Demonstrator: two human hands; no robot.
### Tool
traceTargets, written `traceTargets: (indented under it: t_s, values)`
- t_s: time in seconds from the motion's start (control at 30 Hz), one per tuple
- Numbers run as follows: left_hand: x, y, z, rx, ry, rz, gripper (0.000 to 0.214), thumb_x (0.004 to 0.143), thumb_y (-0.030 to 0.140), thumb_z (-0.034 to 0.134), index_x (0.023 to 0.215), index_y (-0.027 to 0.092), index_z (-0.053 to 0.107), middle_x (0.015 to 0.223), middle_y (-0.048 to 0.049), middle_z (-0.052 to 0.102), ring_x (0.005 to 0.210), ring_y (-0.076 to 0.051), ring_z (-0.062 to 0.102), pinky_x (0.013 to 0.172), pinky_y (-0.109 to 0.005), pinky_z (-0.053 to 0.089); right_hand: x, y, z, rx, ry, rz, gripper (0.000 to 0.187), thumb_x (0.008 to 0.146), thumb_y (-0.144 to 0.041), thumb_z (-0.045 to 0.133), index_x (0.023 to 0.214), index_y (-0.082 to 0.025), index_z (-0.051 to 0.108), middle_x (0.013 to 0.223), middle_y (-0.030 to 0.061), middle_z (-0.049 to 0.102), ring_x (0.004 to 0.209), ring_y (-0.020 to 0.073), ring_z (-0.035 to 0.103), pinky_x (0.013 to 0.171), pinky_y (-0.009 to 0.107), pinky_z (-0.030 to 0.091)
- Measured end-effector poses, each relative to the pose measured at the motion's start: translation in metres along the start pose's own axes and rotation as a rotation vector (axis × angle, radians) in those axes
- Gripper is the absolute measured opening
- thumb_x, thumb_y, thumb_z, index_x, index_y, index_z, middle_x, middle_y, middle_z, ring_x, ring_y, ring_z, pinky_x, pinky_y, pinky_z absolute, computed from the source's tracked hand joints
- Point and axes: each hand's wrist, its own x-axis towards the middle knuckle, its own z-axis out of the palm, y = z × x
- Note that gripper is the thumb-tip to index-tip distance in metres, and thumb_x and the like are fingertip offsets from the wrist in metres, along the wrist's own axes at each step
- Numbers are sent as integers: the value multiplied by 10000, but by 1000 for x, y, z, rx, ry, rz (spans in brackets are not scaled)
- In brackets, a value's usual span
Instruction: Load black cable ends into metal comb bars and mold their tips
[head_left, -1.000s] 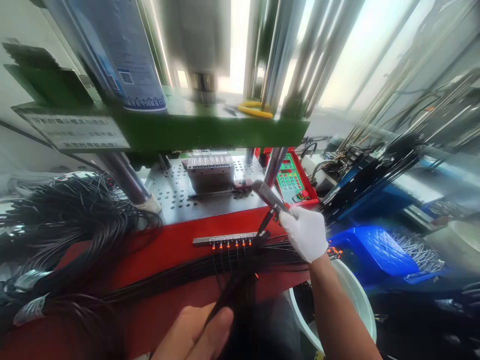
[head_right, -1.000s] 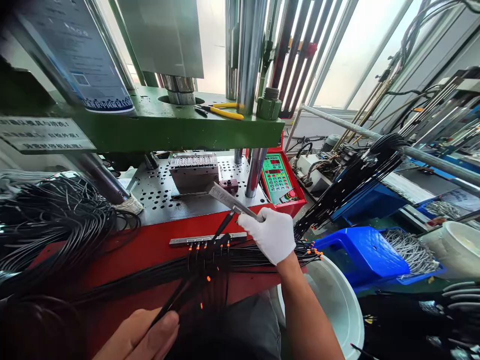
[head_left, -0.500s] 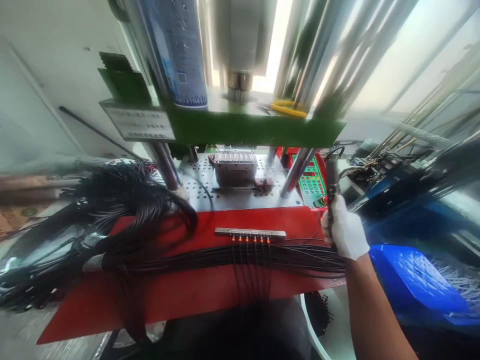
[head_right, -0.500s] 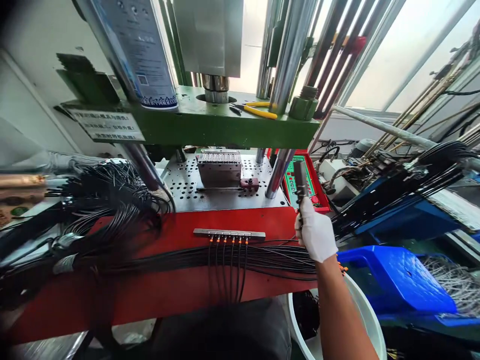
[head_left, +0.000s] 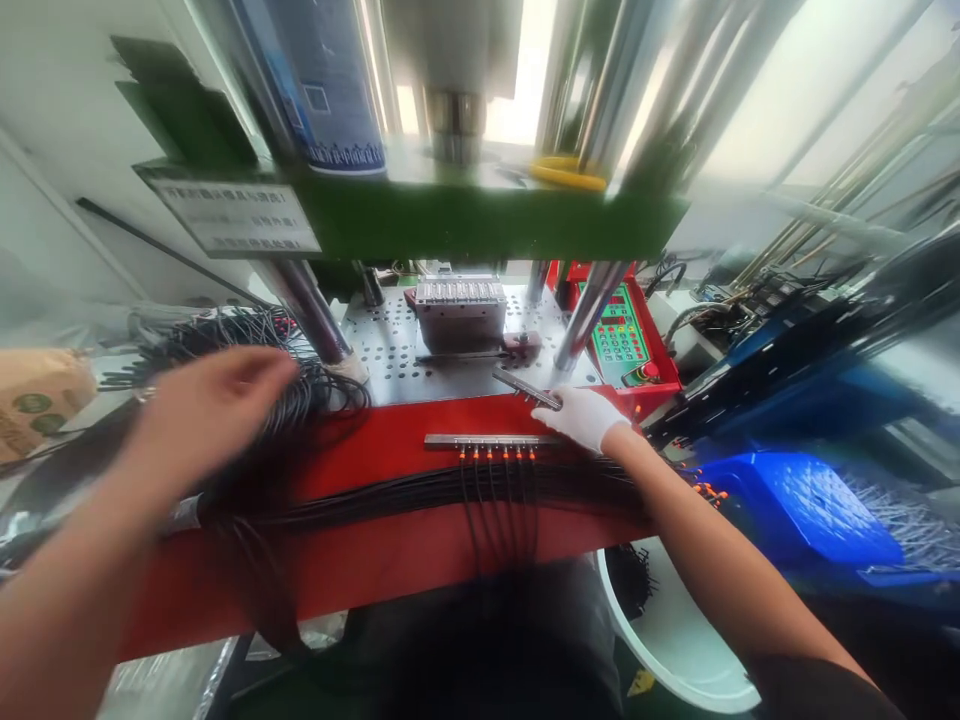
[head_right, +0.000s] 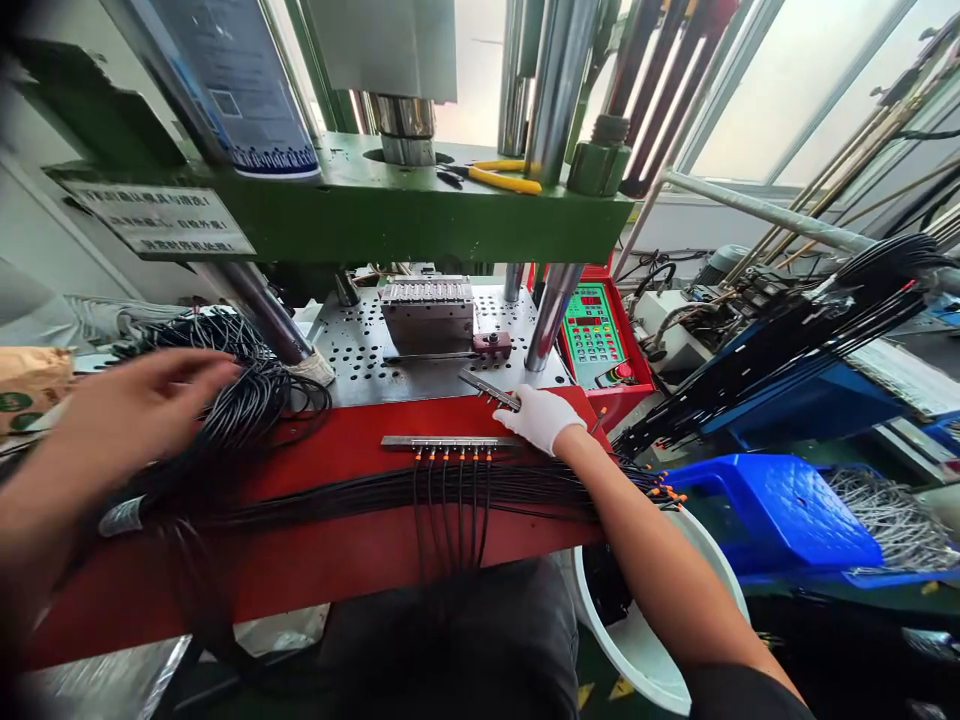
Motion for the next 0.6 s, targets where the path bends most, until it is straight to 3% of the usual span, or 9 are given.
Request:
traceTargets:
  t_s: [0.07,0.13,0.27,0.37,0.43,0.5,0.6]
  values:
    - [-14,7,36,-43,-237,143,431,800,504,571,1074,185,663,880,65,669,801,-125,606,813,-231,421,9,-7,4,-43,-13,-39,523,822,-625,512,1058,-169,609,922,127,683,844,270,645,727,333,440]
    - [-28,14,73,-108,-421,266,426,853,499,510,1089,171,643,920,0,683,799,-162,620,760,-232,443,16,-14,5,-82,-11,-74,518,825,-621,517,1028,-155,622,932,133,672,839,273,638,719,334,441]
    - [-41,22,121,-68,-485,405,380,876,459,468,1104,187,603,959,-62,646,798,-218,615,714,-294,461,22,-22,1,-128,19,-129,524,793,-632,567,924,-134,664,979,152,639,901,279,607,764,339,433]
    - [-41,23,131,-30,-487,453,349,889,429,441,1124,210,577,951,-50,606,780,-211,595,716,-305,451,11,-15,-4,-120,77,-128,531,799,-648,548,953,-157,680,1025,133,617,954,261,583,789,321,426]
    - [-41,23,132,2,-489,459,344,893,421,430,1136,220,567,935,-44,586,753,-206,583,705,-306,444,-4,-5,-6,-42,127,-131,458,842,-618,511,1016,-227,675,1036,78,612,947,220,581,796,300,423]
    - [-41,23,132,17,-493,456,324,896,420,423,1115,229,568,921,-38,575,741,-204,575,698,-304,435,-20,7,-5,59,87,-160,378,842,-585,537,1021,-282,675,989,29,617,866,180,592,769,281,427]
    - [-40,23,133,-37,-525,433,285,904,436,413,1015,233,580,919,-29,588,753,-203,572,701,-301,421,-39,21,4,88,-17,-234,289,831,-499,605,969,-257,682,927,20,620,807,167,586,736,273,424]
